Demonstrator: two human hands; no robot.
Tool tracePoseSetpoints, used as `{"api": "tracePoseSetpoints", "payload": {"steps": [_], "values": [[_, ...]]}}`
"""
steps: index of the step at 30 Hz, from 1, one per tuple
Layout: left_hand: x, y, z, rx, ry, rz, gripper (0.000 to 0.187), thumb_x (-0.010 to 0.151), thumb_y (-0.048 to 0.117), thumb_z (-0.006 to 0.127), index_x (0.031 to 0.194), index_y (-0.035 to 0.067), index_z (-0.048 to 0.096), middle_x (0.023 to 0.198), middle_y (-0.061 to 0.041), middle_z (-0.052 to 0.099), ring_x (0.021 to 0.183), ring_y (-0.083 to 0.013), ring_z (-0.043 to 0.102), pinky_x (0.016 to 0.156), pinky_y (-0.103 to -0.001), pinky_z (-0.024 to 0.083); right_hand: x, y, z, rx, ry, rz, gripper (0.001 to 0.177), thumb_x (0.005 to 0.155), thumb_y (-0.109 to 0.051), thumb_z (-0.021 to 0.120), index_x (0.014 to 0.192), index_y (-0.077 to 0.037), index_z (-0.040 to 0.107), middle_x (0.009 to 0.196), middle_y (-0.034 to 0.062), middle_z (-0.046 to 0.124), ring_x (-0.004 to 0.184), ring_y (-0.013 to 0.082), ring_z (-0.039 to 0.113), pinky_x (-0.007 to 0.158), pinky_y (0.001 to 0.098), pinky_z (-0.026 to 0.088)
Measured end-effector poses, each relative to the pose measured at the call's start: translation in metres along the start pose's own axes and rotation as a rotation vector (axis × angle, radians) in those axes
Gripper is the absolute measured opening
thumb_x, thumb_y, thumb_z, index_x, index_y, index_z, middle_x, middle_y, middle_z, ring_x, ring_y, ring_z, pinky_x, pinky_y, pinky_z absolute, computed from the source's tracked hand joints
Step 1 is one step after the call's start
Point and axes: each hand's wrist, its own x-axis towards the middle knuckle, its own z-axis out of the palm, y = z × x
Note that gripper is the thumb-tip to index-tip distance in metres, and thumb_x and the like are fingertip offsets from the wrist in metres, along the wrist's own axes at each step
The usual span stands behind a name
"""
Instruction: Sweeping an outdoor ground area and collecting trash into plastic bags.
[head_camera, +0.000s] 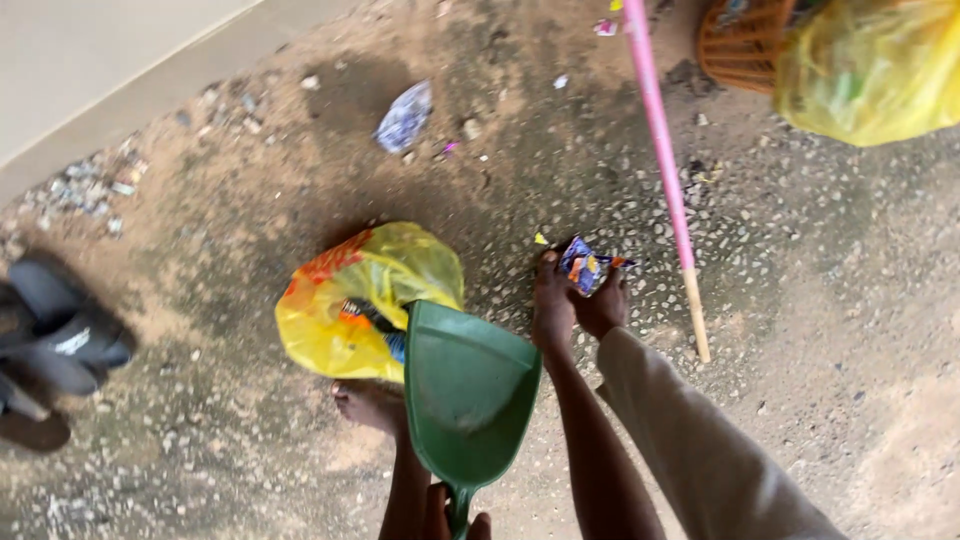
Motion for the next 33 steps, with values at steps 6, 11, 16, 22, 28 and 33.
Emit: {"api": "tracePoseSetpoints", "payload": {"steps": [6,11,16,22,28,33], "values": [[0.038,0.196,-0.094,0.172,0.358,0.598,0.051,0.079,0.019,0.076,0.118,-0.004,0.054,0.093,-0.026,0.063,0.082,-0.041,0.062,0.071,-0.048,0.049,0.004,-0.018,0.018,0.174,-0.002,0.216,0.11,0.072,-0.048,0.088,0.148,0.007,0.03,0.139,0.0367,0.046,0.126,0.0506,0.049,0.105,0.0502,0.042],[0.092,0.215,-0.077,-0.155,0.226,0.231,0.041,0.088,0.019,0.068,0.121,0.0,0.052,0.09,-0.017,0.068,0.079,-0.028,0.066,0.073,-0.038,0.053,0.017,0.01,0.047,0.623,0.11,0.393,0.067,0.096,-0.051,0.065,0.133,0.004,0.053,0.121,0.0272,0.066,0.115,0.0409,0.063,0.098,0.0473,0.048],[0.112,0.226,-0.074,-0.157,0.311,0.309,0.035,0.089,0.016,0.068,0.115,-0.001,0.052,0.091,-0.014,0.068,0.078,-0.022,0.064,0.075,-0.034,0.053,0.003,-0.008,0.05,0.673,0.15,0.31,0.056,0.092,-0.037,0.071,0.121,0.005,0.048,0.105,0.021,0.065,0.095,0.0307,0.063,0.08,0.0398,0.052],[0.119,0.21,-0.07,-0.119,0.242,0.286,0.032,0.09,0.015,0.068,0.114,0.0,0.053,0.086,-0.014,0.065,0.075,-0.0216,0.059,0.071,-0.034,0.052,-0.002,-0.043,0.048,0.714,0.182,0.189,0.049,0.089,-0.024,0.076,0.109,0.007,0.044,0.089,0.0148,0.064,0.076,0.0206,0.063,0.062,0.0323,0.055],[0.108,0.206,-0.078,-0.269,0.2,0.242,0.03,0.091,0.013,0.066,0.114,-0.001,0.052,0.09,-0.012,0.065,0.078,-0.0192,0.059,0.072,-0.033,0.051,0.009,-0.027,0.074,0.714,0.015,0.198,0.028,0.099,-0.019,0.074,0.109,0.002,0.057,0.091,0.0127,0.067,0.079,0.0211,0.062,0.067,0.0324,0.052],[0.1,0.196,-0.098,-0.328,0.291,0.36,0.026,0.094,0.012,0.064,0.114,0.0,0.052,0.094,-0.008,0.063,0.084,-0.0149,0.058,0.076,-0.031,0.05,0.034,-0.03,0.05,1.248,-0.185,0.228,0.014,0.097,-0.01,0.069,0.105,0.001,0.067,0.091,0.0037,0.072,0.083,0.0128,0.064,0.07,0.0283,0.052]]}}
